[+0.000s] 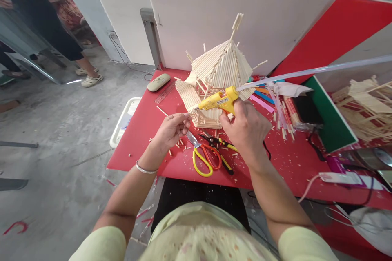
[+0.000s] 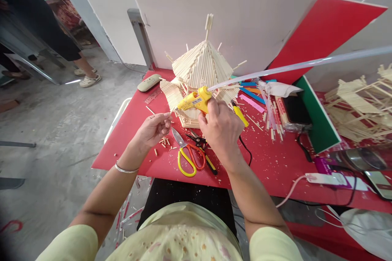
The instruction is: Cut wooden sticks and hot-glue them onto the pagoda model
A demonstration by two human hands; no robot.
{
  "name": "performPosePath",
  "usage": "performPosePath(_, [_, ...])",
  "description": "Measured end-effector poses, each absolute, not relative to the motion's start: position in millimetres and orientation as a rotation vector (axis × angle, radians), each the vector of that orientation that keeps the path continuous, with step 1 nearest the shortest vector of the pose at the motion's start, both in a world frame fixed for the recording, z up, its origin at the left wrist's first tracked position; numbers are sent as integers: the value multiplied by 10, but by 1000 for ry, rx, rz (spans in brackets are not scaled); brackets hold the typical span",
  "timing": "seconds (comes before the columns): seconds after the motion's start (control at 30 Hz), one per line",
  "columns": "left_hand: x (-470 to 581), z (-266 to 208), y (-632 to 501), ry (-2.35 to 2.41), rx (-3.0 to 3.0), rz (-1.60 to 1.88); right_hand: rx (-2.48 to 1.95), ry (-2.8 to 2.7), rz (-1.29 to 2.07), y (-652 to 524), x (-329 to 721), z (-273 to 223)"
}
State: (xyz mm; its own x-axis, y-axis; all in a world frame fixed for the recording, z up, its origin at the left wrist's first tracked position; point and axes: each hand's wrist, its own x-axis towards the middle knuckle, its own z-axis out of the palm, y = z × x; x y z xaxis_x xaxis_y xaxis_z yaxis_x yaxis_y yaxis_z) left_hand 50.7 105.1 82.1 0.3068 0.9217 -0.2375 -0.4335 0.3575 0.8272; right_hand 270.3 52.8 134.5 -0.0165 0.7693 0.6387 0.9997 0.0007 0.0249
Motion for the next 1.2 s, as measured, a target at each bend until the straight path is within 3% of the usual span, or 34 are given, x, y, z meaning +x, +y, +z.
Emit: performPosePath(1.2, [502, 813, 1039, 805, 739, 1009, -1754, -1822, -727, 563, 2717, 1312])
